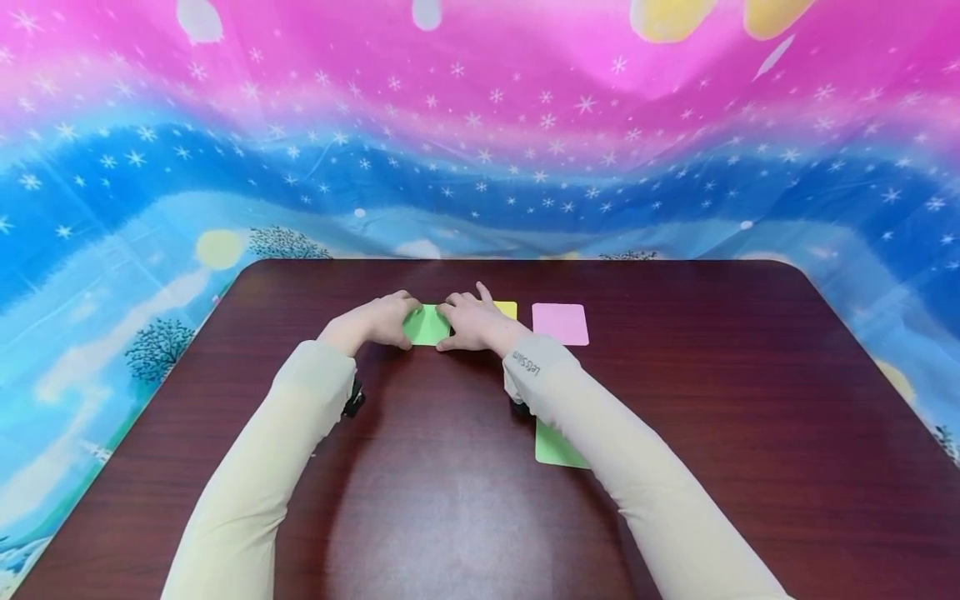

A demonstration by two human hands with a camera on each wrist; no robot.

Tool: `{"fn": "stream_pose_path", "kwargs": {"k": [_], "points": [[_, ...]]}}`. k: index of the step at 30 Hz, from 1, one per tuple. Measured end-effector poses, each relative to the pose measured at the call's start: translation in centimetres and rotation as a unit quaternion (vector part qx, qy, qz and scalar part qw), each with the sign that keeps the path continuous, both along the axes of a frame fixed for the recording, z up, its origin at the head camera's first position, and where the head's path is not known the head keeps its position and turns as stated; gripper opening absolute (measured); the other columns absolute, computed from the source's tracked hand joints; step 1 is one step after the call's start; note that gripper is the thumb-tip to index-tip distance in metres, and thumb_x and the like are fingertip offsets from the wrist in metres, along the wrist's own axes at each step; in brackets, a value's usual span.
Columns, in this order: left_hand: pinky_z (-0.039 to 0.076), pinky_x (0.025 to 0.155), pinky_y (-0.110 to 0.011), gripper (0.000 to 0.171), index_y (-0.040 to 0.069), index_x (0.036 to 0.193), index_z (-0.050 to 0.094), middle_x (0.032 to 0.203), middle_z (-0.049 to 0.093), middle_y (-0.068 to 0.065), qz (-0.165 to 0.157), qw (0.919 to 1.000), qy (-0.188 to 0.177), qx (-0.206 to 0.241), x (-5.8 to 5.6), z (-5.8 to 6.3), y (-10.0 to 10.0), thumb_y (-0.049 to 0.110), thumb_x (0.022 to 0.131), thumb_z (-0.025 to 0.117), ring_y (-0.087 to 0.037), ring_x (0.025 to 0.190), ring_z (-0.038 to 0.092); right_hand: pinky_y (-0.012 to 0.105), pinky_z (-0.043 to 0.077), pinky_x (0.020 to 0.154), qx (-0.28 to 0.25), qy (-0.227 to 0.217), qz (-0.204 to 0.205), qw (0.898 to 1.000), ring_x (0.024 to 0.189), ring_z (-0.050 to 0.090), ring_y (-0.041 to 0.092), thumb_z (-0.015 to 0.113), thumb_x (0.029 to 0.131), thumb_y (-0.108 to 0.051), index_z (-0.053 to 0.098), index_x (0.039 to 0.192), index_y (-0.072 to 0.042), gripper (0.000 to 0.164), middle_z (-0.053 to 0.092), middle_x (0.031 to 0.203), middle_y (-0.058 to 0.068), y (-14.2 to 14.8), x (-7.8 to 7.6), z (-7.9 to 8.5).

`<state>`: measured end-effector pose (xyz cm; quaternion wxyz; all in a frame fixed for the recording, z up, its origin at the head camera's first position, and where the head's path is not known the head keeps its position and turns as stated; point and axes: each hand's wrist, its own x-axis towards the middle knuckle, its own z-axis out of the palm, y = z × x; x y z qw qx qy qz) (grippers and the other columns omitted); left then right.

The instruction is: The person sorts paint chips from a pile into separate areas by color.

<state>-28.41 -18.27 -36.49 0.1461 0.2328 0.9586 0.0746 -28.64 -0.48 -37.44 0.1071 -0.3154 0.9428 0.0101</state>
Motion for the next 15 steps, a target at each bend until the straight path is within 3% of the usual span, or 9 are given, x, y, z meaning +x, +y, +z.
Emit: {"fn": "stream_pose_path", "kwargs": {"k": [7,15], "points": [[0.036,0.095,-0.047,0.067,0.001,0.131,0.045,0.132,0.043,-0.016,0.014,0.9998,0.013,-0.002,1.3,0.5,0.4,0.032,0.076,0.067,-0.031,0.112,0.048,0.049,0.005,0.110,-0.018,0.008,0.007,1.000,0.130,0.033,0.020,0.057,0.081,-0.054,0.040,0.138,-0.017,0.070,0.040,0.137,0.001,1.7,0.3,0.0],[0.033,0.099,-0.049,0.068,0.004,0.131,0.047,0.133,0.045,-0.014,0.015,0.9979,0.062,0.007,3.1,0.7,1.4,0.044,0.079,0.061,-0.031,0.118,0.046,0.050,0.006,0.110,-0.039,0.028,0.026,0.998,0.129,0.034,0.022,0.058,0.081,-0.052,0.040,0.137,-0.015,0.069,0.043,0.135,0.002,4.2,1.9,1.3]]}}
